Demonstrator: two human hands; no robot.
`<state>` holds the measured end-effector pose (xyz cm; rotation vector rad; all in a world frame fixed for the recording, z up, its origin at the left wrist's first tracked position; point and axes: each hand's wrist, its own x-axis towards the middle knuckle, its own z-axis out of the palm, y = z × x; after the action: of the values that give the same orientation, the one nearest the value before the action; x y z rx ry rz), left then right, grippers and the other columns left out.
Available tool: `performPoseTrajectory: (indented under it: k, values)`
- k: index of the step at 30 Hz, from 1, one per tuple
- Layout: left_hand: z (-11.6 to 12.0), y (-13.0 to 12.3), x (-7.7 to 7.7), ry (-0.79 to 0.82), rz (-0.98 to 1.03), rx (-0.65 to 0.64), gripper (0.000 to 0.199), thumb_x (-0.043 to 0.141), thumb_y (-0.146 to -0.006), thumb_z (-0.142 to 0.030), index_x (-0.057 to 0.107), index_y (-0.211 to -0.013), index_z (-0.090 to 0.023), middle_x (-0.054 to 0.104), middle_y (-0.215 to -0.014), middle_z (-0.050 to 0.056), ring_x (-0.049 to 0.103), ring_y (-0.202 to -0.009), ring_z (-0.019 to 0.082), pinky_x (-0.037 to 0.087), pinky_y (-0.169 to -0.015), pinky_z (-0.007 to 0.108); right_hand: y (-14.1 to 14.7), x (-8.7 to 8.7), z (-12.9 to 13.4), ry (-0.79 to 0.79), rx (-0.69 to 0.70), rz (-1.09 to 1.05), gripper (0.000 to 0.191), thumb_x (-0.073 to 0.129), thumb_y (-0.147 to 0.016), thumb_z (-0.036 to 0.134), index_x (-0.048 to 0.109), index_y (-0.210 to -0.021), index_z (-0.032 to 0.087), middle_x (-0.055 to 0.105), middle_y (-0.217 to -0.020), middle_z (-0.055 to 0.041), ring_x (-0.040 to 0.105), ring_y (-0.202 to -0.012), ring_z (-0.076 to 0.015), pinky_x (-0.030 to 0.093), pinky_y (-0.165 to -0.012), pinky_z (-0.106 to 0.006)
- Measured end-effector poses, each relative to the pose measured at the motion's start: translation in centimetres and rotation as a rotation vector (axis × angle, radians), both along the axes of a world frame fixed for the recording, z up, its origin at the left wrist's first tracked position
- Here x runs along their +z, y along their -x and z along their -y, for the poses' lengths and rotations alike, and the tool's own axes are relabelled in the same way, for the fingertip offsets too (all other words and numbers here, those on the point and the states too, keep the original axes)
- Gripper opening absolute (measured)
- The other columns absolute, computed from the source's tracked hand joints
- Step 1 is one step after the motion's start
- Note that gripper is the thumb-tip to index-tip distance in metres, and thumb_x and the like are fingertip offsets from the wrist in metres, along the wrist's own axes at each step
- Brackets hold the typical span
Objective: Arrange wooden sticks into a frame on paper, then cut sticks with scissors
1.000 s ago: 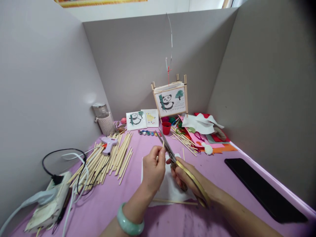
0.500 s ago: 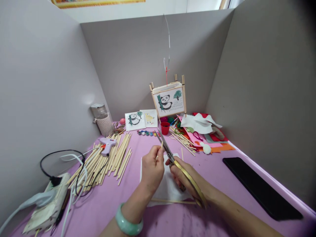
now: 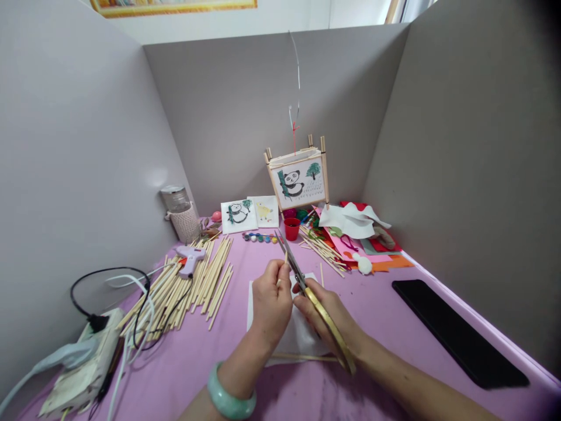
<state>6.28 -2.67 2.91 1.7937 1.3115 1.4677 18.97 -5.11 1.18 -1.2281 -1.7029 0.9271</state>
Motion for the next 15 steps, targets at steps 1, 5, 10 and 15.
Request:
performPoseTrajectory:
  k: [1, 5, 10, 15]
  values:
    - [0.0, 0.0, 0.0, 0.000, 0.000, -0.002, 0.021, 0.041, -0.092, -0.031, 0.053, -0.080, -0.019, 0.047, -0.057, -0.005, 0.043, -0.051, 0.010, 0.032, -0.053, 0.023, 0.1, -0.2, 0.0, -0.009, -0.012, -0.002, 0.026, 0.053, -0.086, 0.044, 0.052, -0.091, 0.018, 0.049, -0.061, 0.0049, 0.043, -0.055, -0.0103, 0.034, -0.053, -0.022]
    - [-0.3, 0.2, -0.1, 0.045, 0.057, -0.048, 0.023, 0.042, -0.092, -0.034, 0.053, -0.079, -0.019, 0.042, -0.054, -0.006, 0.040, -0.050, 0.010, 0.030, -0.052, 0.022, 0.1, -0.7, -0.1, -0.022, -0.044, 0.010, 0.027, 0.052, -0.086, 0.043, 0.051, -0.076, 0.018, 0.053, -0.065, 0.0031, 0.045, -0.058, -0.0103, 0.036, -0.056, -0.022]
    - [-0.8, 0.8, 0.2, 0.188, 0.332, -0.240, 0.027, 0.042, -0.093, -0.040, 0.053, -0.083, -0.017, 0.035, -0.048, -0.008, 0.030, -0.045, 0.008, 0.024, -0.048, 0.021, -0.3, 0.3, -0.1, -0.012, -0.068, -0.010, 0.025, 0.052, -0.085, 0.043, 0.055, -0.084, 0.018, 0.048, -0.057, 0.0059, 0.040, -0.048, -0.0088, 0.034, -0.049, -0.021]
    - [-0.8, 0.9, 0.5, 0.261, 0.493, -0.363, 0.028, 0.045, -0.092, -0.040, 0.056, -0.091, -0.014, 0.035, -0.047, -0.008, 0.026, -0.045, 0.007, 0.019, -0.045, 0.021, -0.9, 0.4, -0.4, 0.013, -0.115, 0.001, 0.029, 0.049, -0.086, 0.047, 0.055, -0.091, 0.020, 0.047, -0.053, 0.0067, 0.042, -0.044, -0.0099, 0.035, -0.047, -0.022]
